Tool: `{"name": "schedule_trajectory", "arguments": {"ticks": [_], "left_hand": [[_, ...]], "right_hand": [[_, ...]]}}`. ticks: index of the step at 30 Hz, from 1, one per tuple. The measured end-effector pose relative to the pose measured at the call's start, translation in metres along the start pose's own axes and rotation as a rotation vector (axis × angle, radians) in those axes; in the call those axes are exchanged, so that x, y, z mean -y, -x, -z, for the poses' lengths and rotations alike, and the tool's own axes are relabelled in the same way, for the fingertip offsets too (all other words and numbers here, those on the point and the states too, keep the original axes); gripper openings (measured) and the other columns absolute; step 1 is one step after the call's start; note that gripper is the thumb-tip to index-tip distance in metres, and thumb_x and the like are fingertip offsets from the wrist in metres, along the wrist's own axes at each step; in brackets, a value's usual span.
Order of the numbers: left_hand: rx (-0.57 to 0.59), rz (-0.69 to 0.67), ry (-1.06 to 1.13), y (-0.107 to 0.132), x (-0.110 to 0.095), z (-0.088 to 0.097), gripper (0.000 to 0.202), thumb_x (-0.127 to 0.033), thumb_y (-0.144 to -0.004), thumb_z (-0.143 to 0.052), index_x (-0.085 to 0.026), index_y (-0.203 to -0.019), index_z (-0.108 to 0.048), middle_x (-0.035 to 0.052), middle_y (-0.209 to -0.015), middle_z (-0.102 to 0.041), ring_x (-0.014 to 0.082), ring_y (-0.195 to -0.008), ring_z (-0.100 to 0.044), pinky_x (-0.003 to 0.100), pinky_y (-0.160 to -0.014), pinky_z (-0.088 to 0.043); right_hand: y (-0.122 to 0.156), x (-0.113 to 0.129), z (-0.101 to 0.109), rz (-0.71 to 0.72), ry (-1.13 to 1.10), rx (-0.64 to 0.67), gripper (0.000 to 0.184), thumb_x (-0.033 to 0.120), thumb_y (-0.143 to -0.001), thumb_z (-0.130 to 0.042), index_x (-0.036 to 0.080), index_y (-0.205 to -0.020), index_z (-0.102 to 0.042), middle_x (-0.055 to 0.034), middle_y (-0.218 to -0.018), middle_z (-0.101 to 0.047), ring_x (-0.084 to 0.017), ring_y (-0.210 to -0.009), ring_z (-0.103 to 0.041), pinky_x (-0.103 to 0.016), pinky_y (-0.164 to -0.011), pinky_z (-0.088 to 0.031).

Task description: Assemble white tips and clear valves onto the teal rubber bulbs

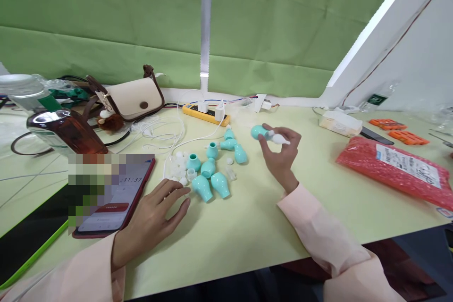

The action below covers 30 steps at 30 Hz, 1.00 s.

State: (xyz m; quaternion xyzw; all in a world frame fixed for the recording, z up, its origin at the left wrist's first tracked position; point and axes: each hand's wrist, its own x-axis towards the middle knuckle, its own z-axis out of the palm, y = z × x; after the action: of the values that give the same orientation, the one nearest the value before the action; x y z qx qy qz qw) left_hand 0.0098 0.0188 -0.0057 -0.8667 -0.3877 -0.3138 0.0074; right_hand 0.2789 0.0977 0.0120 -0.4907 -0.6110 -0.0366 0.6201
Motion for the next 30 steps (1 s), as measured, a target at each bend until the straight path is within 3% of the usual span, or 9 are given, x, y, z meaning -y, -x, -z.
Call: {"name": "schedule_trajectory", "arguments": {"ticks": [3,5,7,9,14,20,23,26,30], "left_hand": [[-0.059,-0.048,0.097,0.001,-0.005,0.007,0.015,-0.019,-0.078,-0.047,-0.015,-0.092,-0.052,0.0079,-0.081,-0.055,0.0191,-0.077,-0.051,0.032,-0.066,-0.045],[-0.065,-0.07,0.187,0.002,-0.007,0.012,0.014,-0.02,-0.076,-0.048,-0.014,-0.089,-0.051,0.0079,-0.078,-0.055,0.019,-0.074,-0.051,0.031,-0.063,-0.044],[-0.047,-0.085,0.29,0.001,-0.009,0.015,0.015,-0.026,-0.075,-0.048,-0.014,-0.084,-0.049,0.0069,-0.072,-0.053,0.0182,-0.068,-0.05,0.03,-0.058,-0.043],[0.016,-0.07,0.38,0.001,-0.008,0.017,0.02,-0.034,-0.076,-0.047,-0.015,-0.08,-0.048,0.0049,-0.068,-0.052,0.0163,-0.063,-0.048,0.028,-0.055,-0.041],[0.32,-0.018,0.327,0.0,-0.004,0.012,0.032,-0.034,-0.087,-0.031,-0.016,-0.067,-0.047,-0.0004,-0.059,-0.049,0.0112,-0.053,-0.045,0.022,-0.049,-0.036],[0.371,-0.123,0.253,0.0,-0.006,0.011,0.038,-0.041,-0.086,-0.031,-0.014,-0.069,-0.052,0.002,-0.061,-0.053,0.0129,-0.054,-0.046,0.023,-0.049,-0.033],[0.463,0.031,0.54,-0.001,-0.008,0.009,0.04,-0.037,-0.087,-0.031,-0.015,-0.059,-0.049,-0.0022,-0.051,-0.046,0.0092,-0.047,-0.04,0.021,-0.046,-0.03],[0.55,0.338,0.961,-0.001,-0.007,0.006,0.051,-0.038,-0.089,-0.022,-0.015,-0.046,-0.04,-0.0045,-0.04,-0.036,0.0065,-0.038,-0.033,0.02,-0.041,-0.028],[0.381,0.526,1.111,-0.003,-0.004,0.004,0.049,-0.04,-0.088,-0.021,-0.016,-0.05,-0.039,-0.0041,-0.041,-0.037,0.0067,-0.039,-0.033,0.021,-0.042,-0.028]], "right_hand": [[0.027,0.039,0.002,0.149,-0.138,0.1,0.025,0.035,-0.078,-0.044,0.03,-0.097,-0.029,-0.0027,-0.084,-0.047,-0.021,-0.077,-0.056,-0.041,-0.069,-0.045],[0.045,0.062,0.005,0.278,-0.258,0.381,0.014,0.035,-0.082,-0.035,0.031,-0.095,-0.034,-0.0037,-0.08,-0.048,-0.021,-0.075,-0.053,-0.039,-0.065,-0.046],[0.06,0.079,0.006,0.35,-0.259,0.727,0.021,0.029,-0.083,-0.034,0.027,-0.104,-0.036,-0.0059,-0.084,-0.052,-0.02,-0.078,-0.053,-0.034,-0.063,-0.046],[0.071,0.089,0.005,0.455,-0.162,0.923,0.026,0.025,-0.083,-0.036,0.02,-0.109,-0.038,-0.0074,-0.086,-0.055,-0.018,-0.078,-0.054,-0.03,-0.061,-0.045],[0.086,0.086,-0.004,0.6,-0.11,0.896,0.021,0.027,-0.079,-0.047,0.016,-0.097,-0.048,-0.0032,-0.069,-0.061,-0.014,-0.062,-0.056,-0.025,-0.054,-0.041],[0.089,0.086,-0.004,0.52,-0.201,0.896,0.019,0.027,-0.08,-0.045,0.016,-0.095,-0.049,-0.0032,-0.067,-0.061,-0.013,-0.061,-0.056,-0.024,-0.054,-0.041],[0.085,0.088,-0.004,0.436,-0.282,1.007,0.019,0.029,-0.082,-0.041,0.016,-0.09,-0.051,-0.0017,-0.061,-0.058,-0.012,-0.056,-0.053,-0.022,-0.052,-0.041],[0.082,0.087,-0.006,0.402,-0.374,1.021,0.019,0.031,-0.081,-0.043,0.017,-0.088,-0.052,-0.0027,-0.064,-0.058,-0.012,-0.061,-0.054,-0.022,-0.056,-0.042],[0.081,0.084,-0.008,0.338,-0.341,1.071,0.019,0.031,-0.082,-0.043,0.017,-0.092,-0.051,-0.0045,-0.076,-0.061,-0.013,-0.071,-0.055,-0.023,-0.065,-0.043]]}}
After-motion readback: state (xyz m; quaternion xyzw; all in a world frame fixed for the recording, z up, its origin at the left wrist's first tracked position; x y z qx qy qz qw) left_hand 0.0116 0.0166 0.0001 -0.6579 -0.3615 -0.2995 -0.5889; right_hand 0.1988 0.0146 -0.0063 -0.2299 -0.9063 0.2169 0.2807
